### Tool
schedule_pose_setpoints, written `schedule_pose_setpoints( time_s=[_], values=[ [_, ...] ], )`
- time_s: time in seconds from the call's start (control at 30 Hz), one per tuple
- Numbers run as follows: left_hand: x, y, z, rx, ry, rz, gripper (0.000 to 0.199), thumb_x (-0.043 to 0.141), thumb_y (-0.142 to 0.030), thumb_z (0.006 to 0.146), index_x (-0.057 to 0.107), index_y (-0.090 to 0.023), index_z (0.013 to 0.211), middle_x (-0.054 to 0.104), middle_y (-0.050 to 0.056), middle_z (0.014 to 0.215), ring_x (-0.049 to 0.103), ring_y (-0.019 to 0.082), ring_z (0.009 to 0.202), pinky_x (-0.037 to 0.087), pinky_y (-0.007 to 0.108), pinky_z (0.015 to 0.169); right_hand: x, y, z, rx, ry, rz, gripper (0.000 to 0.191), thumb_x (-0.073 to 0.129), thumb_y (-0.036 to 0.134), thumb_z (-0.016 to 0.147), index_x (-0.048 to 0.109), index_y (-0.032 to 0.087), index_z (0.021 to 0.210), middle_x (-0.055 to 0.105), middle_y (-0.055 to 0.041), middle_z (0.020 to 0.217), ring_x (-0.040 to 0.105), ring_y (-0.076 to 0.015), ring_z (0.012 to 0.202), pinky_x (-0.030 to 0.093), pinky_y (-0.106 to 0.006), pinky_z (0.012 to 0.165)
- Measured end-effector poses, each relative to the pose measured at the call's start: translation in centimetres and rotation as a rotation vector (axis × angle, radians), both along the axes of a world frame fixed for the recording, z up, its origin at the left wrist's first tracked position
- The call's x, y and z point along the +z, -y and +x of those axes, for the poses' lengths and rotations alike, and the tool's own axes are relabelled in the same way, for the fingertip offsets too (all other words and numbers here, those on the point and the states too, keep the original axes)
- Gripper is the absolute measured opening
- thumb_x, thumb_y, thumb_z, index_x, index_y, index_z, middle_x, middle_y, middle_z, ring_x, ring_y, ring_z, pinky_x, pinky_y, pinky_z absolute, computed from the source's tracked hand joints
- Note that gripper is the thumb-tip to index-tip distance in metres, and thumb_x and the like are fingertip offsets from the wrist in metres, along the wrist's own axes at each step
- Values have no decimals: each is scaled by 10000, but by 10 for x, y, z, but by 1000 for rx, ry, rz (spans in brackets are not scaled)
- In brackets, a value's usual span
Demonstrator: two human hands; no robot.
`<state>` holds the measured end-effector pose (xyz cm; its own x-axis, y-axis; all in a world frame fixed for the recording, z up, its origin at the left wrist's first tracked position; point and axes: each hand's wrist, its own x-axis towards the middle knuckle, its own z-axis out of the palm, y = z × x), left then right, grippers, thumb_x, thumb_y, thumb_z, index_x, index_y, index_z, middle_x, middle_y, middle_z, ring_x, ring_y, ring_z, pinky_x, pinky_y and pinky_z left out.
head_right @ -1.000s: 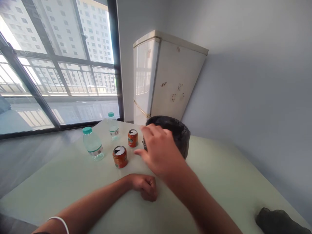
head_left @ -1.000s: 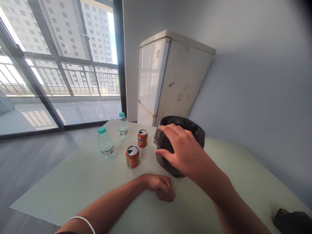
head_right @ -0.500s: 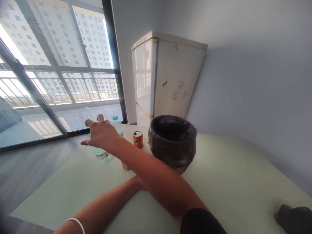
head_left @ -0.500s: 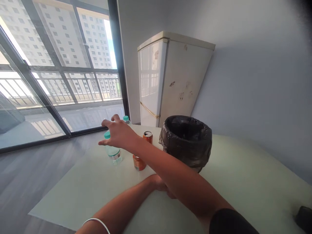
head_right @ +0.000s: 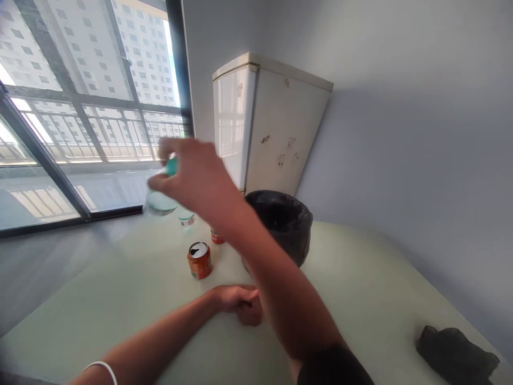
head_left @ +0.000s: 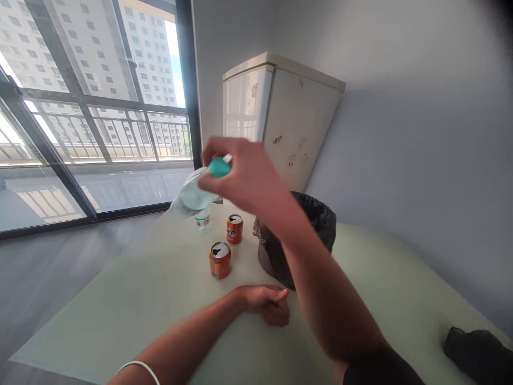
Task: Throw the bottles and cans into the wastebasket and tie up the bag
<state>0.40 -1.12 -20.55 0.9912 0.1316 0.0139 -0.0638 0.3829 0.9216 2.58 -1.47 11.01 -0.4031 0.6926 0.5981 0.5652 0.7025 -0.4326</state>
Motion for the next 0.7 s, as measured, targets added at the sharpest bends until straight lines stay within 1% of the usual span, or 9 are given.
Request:
schedule_pose_setpoints(
  time_s=[0.07,0.1,0.13,0.23,0.3,0.37,0.43,0.53,0.7],
  values=[
    [7,1,0,-200,11,-11,736,510,-833,859,265,-247,487,177,-46,518,177,121,480,126,322,488,29,26,45,-180,-69,182,93,689,230,848,707,188,929,652,21,842,537,-90,677,380,-236,587],
    [9,1,0,-244,12,-12,736,493,-829,872,248,-246,495,156,-51,532,156,122,493,107,324,505,40,36,65,-303,-72,272,98,704,204,815,732,190,908,640,17,794,538,-98,662,378,-242,575],
    [11,1,-1,-233,12,-13,732,501,-815,880,239,-245,502,145,-53,540,147,124,502,97,325,515,47,45,84,-440,-64,325,146,707,214,817,760,207,953,638,10,773,544,-108,648,378,-252,562],
    [14,2,-1,-201,-6,-8,732,551,-794,870,233,-242,511,145,-51,547,154,124,513,92,323,524,49,56,123,-699,-32,382,266,701,229,839,768,279,1091,696,-10,819,592,-128,656,410,-283,575],
    [14,3,-1,-196,-9,-10,742,581,-798,849,228,-241,510,144,-53,547,156,120,513,91,322,528,40,49,138,-766,-3,347,250,709,229,831,765,281,1068,724,-12,863,609,-127,661,439,-297,596],
    [14,3,-1,-200,-9,-13,742,599,-785,848,227,-238,512,145,-55,548,159,117,512,93,323,532,27,33,146,-781,46,232,210,728,233,801,767,282,1002,740,-8,892,622,-133,675,465,-301,619],
    [14,3,-2,-206,-1,-16,734,598,-764,864,228,-236,514,148,-55,546,165,117,508,97,325,532,11,12,150,-760,138,50,213,741,243,775,769,299,978,752,-11,930,638,-155,718,478,-299,639],
    [14,3,-2,-201,7,-15,726,601,-744,879,233,-233,517,145,-58,544,167,115,505,102,327,530,-12,-23,149,-659,298,-202,226,733,268,783,778,286,1004,757,-39,1032,667,-188,812,485,-287,667],
    [14,3,-3,-192,-20,-23,739,626,-752,859,227,-235,512,149,-58,550,165,113,515,97,324,539,-50,-72,143,-524,511,-411,270,746,188,739,791,273,991,755,-43,1105,680,-177,829,465,-258,657]
  ],
)
